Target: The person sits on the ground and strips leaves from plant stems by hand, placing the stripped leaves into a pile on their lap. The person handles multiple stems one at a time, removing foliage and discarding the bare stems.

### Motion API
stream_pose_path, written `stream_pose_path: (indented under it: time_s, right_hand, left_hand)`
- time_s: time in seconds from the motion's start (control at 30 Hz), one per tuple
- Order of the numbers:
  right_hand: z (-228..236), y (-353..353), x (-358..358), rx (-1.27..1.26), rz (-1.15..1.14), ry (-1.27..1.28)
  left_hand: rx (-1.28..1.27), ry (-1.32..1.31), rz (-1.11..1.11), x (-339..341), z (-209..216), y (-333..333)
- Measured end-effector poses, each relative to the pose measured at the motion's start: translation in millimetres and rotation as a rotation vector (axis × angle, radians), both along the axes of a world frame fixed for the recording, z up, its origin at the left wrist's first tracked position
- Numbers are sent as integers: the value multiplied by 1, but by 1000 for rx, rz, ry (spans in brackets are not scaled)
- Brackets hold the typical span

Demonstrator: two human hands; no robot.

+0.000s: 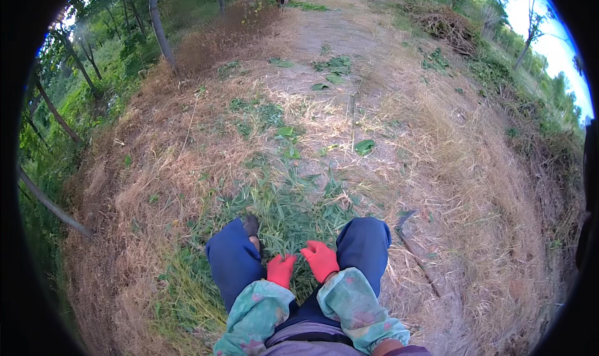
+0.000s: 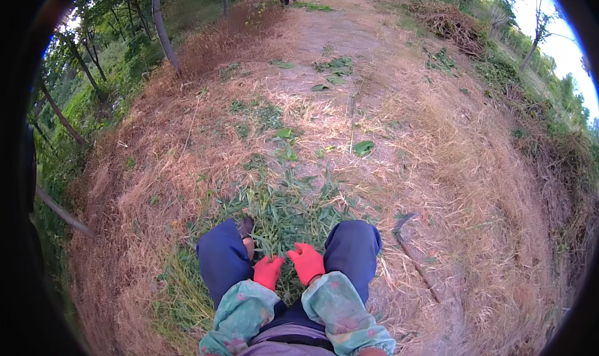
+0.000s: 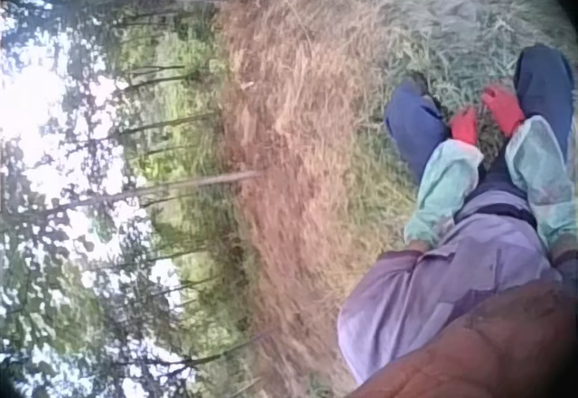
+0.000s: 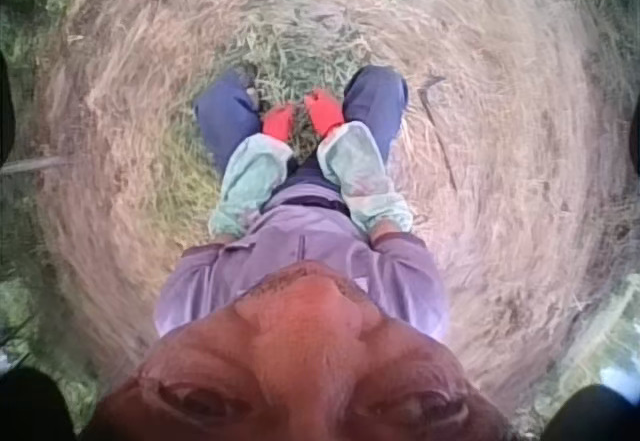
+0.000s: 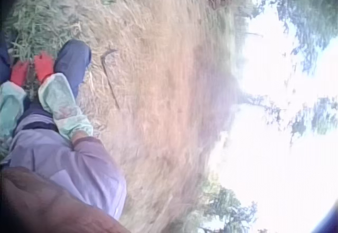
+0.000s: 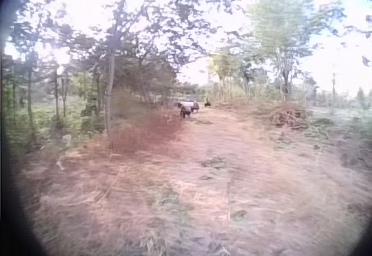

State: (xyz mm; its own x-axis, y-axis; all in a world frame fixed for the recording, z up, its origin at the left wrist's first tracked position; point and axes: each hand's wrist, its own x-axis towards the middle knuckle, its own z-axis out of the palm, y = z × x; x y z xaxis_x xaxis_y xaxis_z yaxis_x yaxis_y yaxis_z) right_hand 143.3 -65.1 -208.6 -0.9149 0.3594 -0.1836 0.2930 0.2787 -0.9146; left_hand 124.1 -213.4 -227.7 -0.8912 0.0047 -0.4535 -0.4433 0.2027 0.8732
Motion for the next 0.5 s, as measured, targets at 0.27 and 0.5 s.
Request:
stream_pose_path:
  time_s: [0.27, 0.5]
  right_hand:
    - [-13, -5, 9, -86, 134, 25]
    - [-29, 2, 6, -236, 110, -131]
  left_hand:
    - [46, -73, -85, 6, -8, 1]
    - [-35, 164, -208, 12, -4, 7]
